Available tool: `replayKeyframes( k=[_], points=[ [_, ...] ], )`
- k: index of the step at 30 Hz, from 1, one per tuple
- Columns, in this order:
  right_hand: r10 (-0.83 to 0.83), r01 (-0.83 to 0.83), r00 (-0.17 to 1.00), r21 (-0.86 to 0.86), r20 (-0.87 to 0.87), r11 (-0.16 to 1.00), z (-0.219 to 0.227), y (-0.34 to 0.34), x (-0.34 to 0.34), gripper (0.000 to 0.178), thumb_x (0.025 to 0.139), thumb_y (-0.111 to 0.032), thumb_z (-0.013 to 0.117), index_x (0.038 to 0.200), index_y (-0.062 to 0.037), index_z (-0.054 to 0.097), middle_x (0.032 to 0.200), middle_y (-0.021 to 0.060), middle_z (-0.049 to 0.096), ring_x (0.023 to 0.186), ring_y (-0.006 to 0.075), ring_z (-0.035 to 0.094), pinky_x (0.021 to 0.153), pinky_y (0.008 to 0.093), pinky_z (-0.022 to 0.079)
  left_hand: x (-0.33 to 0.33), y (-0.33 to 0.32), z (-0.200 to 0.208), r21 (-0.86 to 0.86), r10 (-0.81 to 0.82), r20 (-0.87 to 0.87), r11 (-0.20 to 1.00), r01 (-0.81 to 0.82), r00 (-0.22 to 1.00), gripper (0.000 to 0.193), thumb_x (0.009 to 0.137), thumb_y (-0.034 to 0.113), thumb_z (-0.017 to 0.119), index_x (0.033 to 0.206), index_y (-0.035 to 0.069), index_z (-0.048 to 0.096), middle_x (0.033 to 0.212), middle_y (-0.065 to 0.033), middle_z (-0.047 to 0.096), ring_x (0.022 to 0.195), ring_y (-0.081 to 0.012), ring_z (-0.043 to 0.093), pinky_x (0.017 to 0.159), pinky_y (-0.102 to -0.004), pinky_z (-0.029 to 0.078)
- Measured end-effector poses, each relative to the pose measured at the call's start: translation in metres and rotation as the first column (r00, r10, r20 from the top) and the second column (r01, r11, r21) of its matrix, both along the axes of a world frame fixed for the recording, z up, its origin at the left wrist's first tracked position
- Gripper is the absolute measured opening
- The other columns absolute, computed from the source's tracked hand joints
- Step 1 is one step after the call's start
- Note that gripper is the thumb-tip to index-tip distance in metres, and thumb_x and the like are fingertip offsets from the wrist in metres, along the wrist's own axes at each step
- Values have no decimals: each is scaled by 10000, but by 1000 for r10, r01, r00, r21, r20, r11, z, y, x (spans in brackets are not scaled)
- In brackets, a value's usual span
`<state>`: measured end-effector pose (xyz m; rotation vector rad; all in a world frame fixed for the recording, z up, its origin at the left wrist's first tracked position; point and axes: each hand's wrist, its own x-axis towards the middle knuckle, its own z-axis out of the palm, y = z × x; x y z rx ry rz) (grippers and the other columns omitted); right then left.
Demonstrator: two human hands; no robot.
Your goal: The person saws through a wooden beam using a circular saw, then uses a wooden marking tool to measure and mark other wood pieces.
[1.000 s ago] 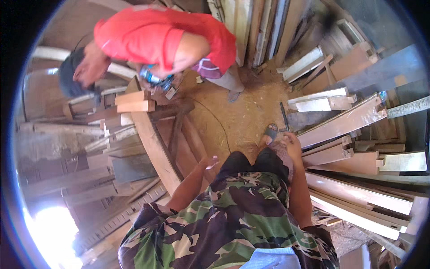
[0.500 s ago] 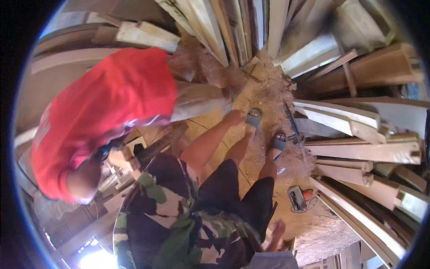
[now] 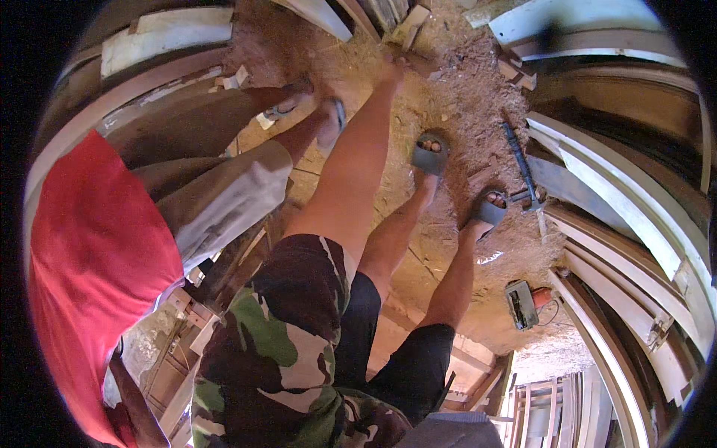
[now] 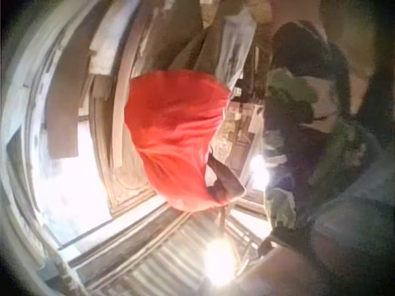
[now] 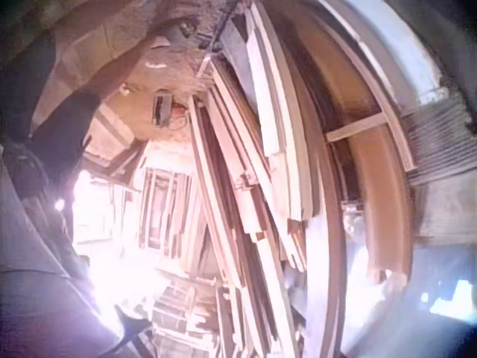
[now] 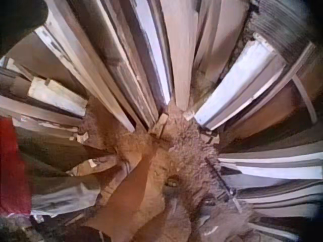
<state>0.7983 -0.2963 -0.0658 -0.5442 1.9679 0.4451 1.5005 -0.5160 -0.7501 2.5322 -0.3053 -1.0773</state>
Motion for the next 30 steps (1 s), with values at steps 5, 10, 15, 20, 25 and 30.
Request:
replayKeyframes(
  k=[5,10,15,20,25,30],
  points=[
    [9,2,975,-49,224,999,-47,-6,-22,311,1061,-240,665,1261,-4,699,1154,135,746,1039,231,709,924,360,567,136,28,-83,-501,428,-375,653,-568,823,821,997,513,674,1675,165,369,1669,-172,445,1534,-361,414,1147,-569,469],
    [147,-113,967,-168,208,979,-31,-34,2,316,1068,-219,664,1301,-6,683,1174,125,741,1072,213,706,948,347,566,44,20,-55,-119,118,-52,985,-124,992,672,990,389,692,1581,139,492,1566,-149,532,1412,-307,510,1094,-483,504],
    [295,-250,943,-254,156,934,-21,-122,99,359,1113,-197,613,1382,39,626,1200,167,726,1115,256,724,1010,366,554,-55,27,171,-151,242,-385,936,-319,891,448,997,183,677,1422,45,647,1341,-117,703,1151,-240,680,955,-397,567],
    [547,-332,780,-540,304,774,14,-223,186,354,1112,-176,615,1392,41,625,1244,173,724,1113,250,716,975,356,553,-116,69,385,-240,397,-823,404,-882,406,414,1037,67,613,1448,20,635,1267,-69,711,1090,-184,689,950,-348,589],
    [822,-411,558,-822,116,395,107,-294,248,335,1072,-121,643,1371,29,652,1300,193,714,1180,293,688,1036,395,520,-155,37,583,-268,152,-922,410,-872,355,433,1047,43,607,1479,15,594,1291,-55,684,1197,-181,654,1054,-379,559],
    [937,-202,346,-979,-44,29,203,-341,270,376,1012,-91,681,1376,0,661,1343,214,678,1286,394,616,1137,476,444,-188,47,750,-404,-92,-913,347,-846,398,491,1057,36,601,1544,27,538,1395,-57,657,1197,-176,652,1088,-383,537]
  ],
)
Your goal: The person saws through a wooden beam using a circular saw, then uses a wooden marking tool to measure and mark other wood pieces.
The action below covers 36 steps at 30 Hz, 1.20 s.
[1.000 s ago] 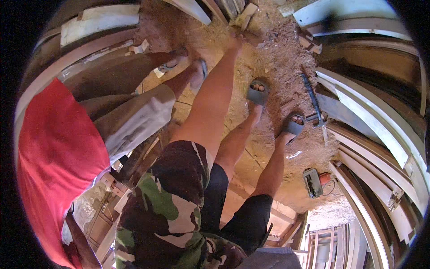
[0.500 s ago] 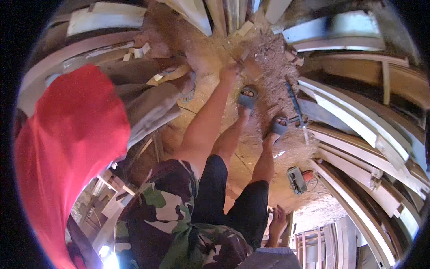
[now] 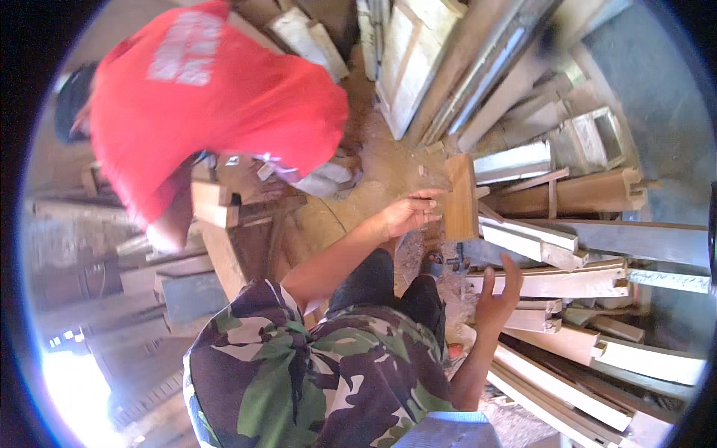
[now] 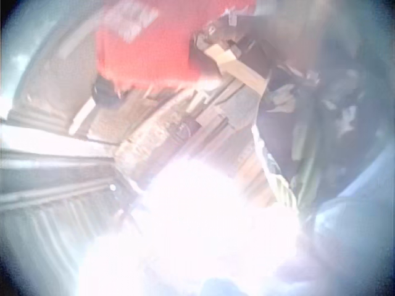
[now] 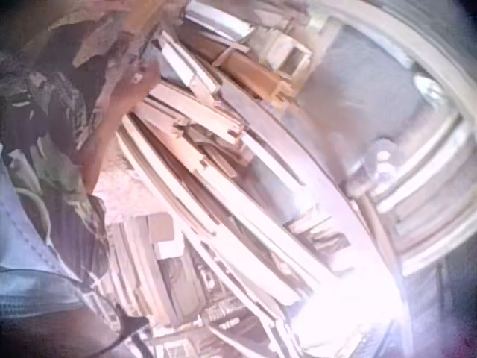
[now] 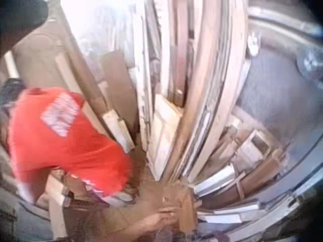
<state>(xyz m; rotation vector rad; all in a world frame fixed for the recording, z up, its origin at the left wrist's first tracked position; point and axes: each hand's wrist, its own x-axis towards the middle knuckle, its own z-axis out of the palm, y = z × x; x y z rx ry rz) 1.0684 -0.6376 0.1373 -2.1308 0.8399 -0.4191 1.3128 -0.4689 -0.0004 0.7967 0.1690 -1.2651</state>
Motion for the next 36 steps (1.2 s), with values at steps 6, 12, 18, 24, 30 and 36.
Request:
replayKeyframes(
  k=[6,12,18,24,30,36],
  points=[
    [487,-455,872,-295,41,840,117,11,14,601,909,-179,736,1484,-74,596,1502,181,574,1442,395,500,1236,544,333,-71,69,125,-288,166,48,946,-146,985,479,1052,39,625,1523,14,543,1404,-70,673,1278,-190,647,1087,-390,538],
    [796,-734,594,-486,-118,475,115,71,38,492,970,-294,725,1418,-99,657,1319,156,680,1281,348,601,1229,599,310,-171,177,197,-339,505,6,813,-474,863,430,1063,96,629,1481,7,583,1401,-72,691,1264,-169,656,1127,-375,481],
    [981,-859,191,-487,-22,156,96,161,52,410,1013,-314,720,1320,-42,716,1194,214,643,1178,400,614,1078,524,459,-287,260,165,-473,818,-5,505,-722,575,411,1048,61,646,1454,7,610,1395,-95,688,1295,-207,655,1123,-389,518],
    [898,-971,-129,-238,421,-28,141,162,137,346,1069,-174,629,1319,64,600,1294,224,600,1213,391,601,1090,514,460,-305,180,220,-311,975,207,-14,-950,-83,382,1026,48,656,1407,10,650,1250,-75,723,1133,-166,686,1048,-374,548],
    [647,-658,-743,-360,168,-662,196,230,140,478,920,-86,734,1363,12,586,1353,223,563,1297,415,556,1128,530,440,-331,155,253,-7,626,636,-581,-814,-452,358,969,90,691,1309,-9,638,997,-49,677,917,-134,665,869,-325,597],
    [423,-442,-895,-422,143,-792,165,342,23,985,846,-146,872,1645,-39,305,1566,278,393,1488,446,395,1218,553,378,-408,191,253,78,356,437,-930,-360,-826,290,991,121,669,1237,33,543,1146,-85,616,1014,-174,682,877,-409,613]
  ],
)
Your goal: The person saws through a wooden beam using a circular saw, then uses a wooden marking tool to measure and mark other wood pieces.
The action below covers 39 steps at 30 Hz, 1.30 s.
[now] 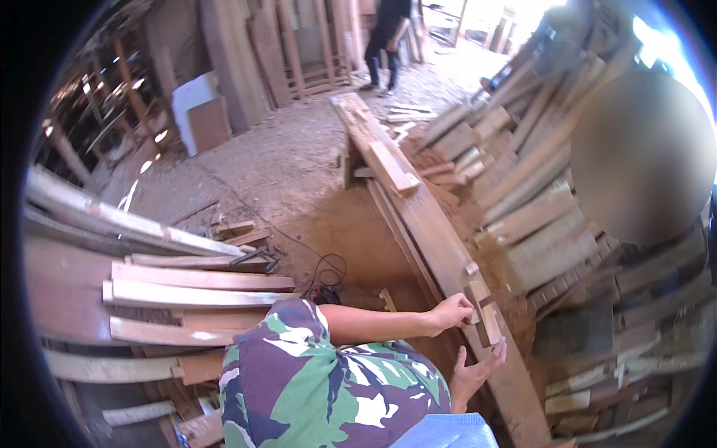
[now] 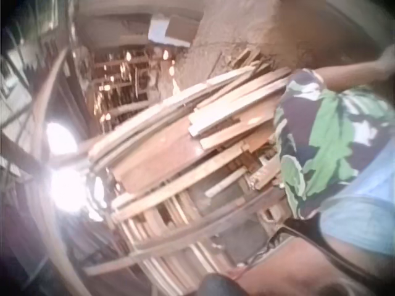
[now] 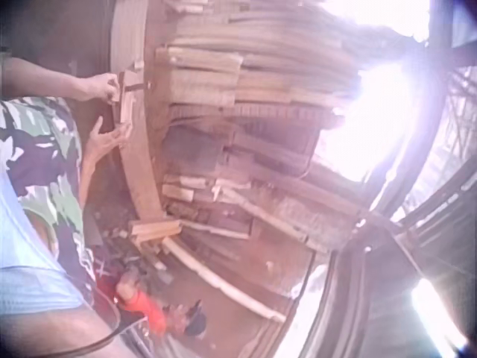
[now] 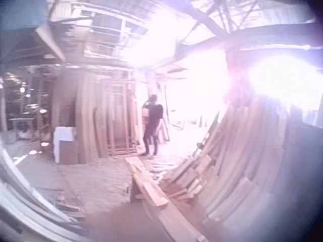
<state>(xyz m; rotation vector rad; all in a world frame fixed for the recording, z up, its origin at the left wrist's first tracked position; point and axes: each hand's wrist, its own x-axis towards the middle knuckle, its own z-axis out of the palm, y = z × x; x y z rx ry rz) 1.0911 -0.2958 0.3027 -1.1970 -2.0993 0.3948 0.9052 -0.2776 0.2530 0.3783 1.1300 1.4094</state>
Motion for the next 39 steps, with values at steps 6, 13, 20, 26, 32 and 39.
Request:
replayKeyframes(
  k=[6,13,20,26,32,39],
  points=[
    [224,-260,964,-321,-146,911,-44,9,-51,848,923,-138,828,1619,-33,355,1411,260,562,1189,421,612,1040,491,497,-41,-46,3,-29,307,372,947,-319,876,217,989,96,628,1157,88,492,1095,-72,631,1010,-186,669,944,-401,593],
    [564,-556,821,-100,85,825,-107,26,-153,394,1067,-194,634,1384,31,573,1217,299,658,1095,466,654,995,494,518,-109,-79,-14,-10,444,524,857,-516,727,111,980,62,633,1047,97,714,1047,-35,736,993,-154,706,881,-335,600],
    [602,-603,781,-450,-166,658,-152,45,-222,493,1106,-251,585,1470,71,499,1323,357,657,1237,503,650,1023,518,506,-171,-96,-8,-1,477,561,818,-576,676,212,983,94,688,1167,52,591,1025,-96,691,1026,-240,699,955,-406,592],
    [491,-442,869,-361,52,821,-133,123,-309,446,1135,-369,504,1289,39,597,1087,371,701,1048,572,667,850,603,508,-257,-129,-19,101,443,534,813,-574,721,344,1066,226,622,1338,16,639,1202,-164,737,1114,-280,714,1034,-434,576],
    [269,-149,891,-326,364,934,-174,210,-388,365,1123,-376,515,1145,-13,547,1013,347,715,955,555,693,768,654,509,-333,-168,-65,-88,754,378,606,-790,537,303,1051,220,656,1300,50,684,1161,-119,778,1062,-241,744,1015,-412,592],
    [306,-224,826,-222,473,949,-308,280,-398,324,1082,-377,585,1116,-55,578,814,270,721,737,505,708,622,606,545,-451,-113,-85,-247,796,81,599,-762,599,291,1062,248,647,1312,100,652,1144,-57,733,1040,-192,698,954,-388,579]
  ],
)
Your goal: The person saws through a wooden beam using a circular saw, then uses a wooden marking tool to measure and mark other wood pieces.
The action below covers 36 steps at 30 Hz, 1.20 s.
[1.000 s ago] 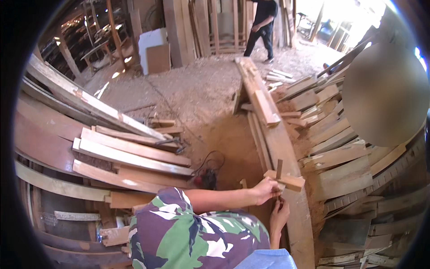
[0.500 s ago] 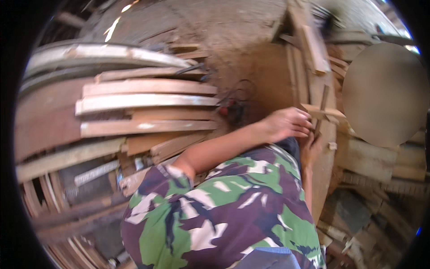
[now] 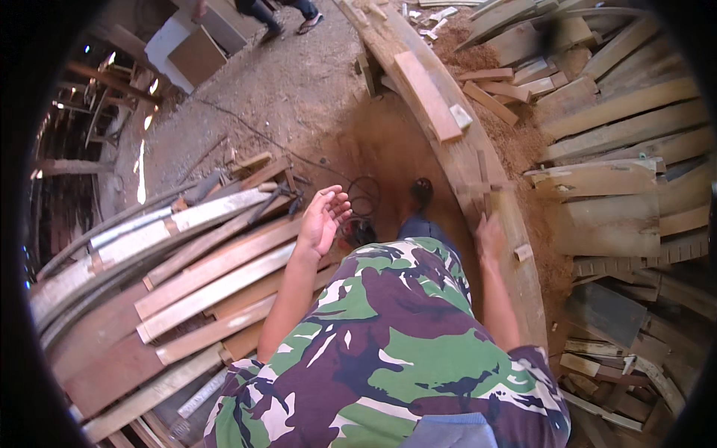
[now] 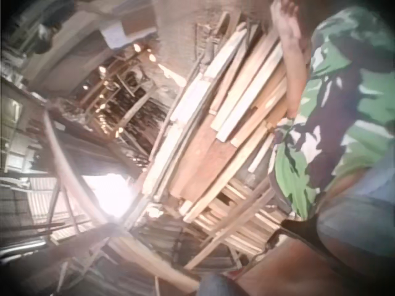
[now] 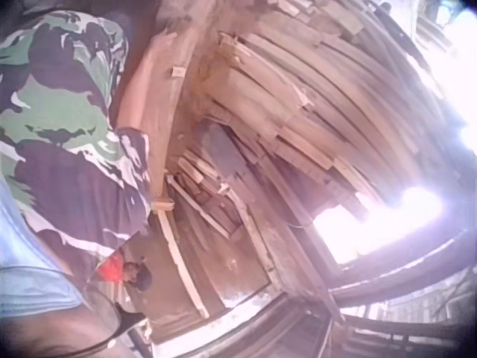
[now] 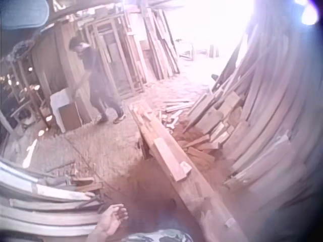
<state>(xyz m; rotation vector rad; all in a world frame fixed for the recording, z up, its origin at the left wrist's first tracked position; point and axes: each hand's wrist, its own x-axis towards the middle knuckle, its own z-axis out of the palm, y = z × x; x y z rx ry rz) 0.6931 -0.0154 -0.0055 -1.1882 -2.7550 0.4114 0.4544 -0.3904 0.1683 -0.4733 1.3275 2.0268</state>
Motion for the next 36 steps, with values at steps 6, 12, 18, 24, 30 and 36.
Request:
replayKeyframes(
  k=[6,12,18,24,30,36],
  points=[
    [-19,22,999,-70,45,997,34,2,-5,299,1052,-343,642,1109,-50,616,822,254,720,720,453,716,594,574,540,-84,141,-3,-425,-544,-214,800,424,812,412,1068,312,666,1407,83,615,1292,-82,687,1231,-194,642,1062,-363,518],
    [64,-71,997,-181,-45,981,102,11,-63,243,1036,-286,665,1122,-64,619,860,227,711,767,434,720,633,550,550,-118,271,-15,-518,-945,-296,281,808,139,815,1023,446,736,1645,47,392,1567,-176,535,1412,-248,548,1191,-379,428],
    [193,-237,962,-239,-196,941,175,18,-148,263,1019,-289,690,1165,-77,632,941,176,715,821,410,729,684,518,567,-146,295,-7,-79,-848,-245,500,862,470,656,1121,448,569,1619,38,448,1482,-104,606,1336,-178,565,1139,-333,454],
    [289,-372,907,-262,-307,890,225,15,-257,277,997,-272,705,1135,-41,642,997,186,730,854,425,728,728,514,579,-200,270,10,-170,-742,-339,654,737,579,520,1154,412,498,1500,32,575,1357,-46,660,1268,-140,587,1112,-320,460],
    [345,-463,866,-315,-363,829,241,-5,-363,337,935,-204,711,1169,-1,579,972,257,719,871,480,718,787,562,582,-271,237,21,-93,-655,-383,729,679,651,541,1157,412,476,1516,16,555,1376,-64,654,1295,-146,582,1135,-326,447],
    [338,-483,847,-325,-411,813,266,-52,-492,465,890,-190,720,1274,23,565,1099,277,696,1015,470,700,900,540,569,-387,191,25,5,-572,-427,773,634,701,548,1154,436,475,1527,40,536,1283,-58,687,1136,-125,660,976,-307,557]
  ],
)
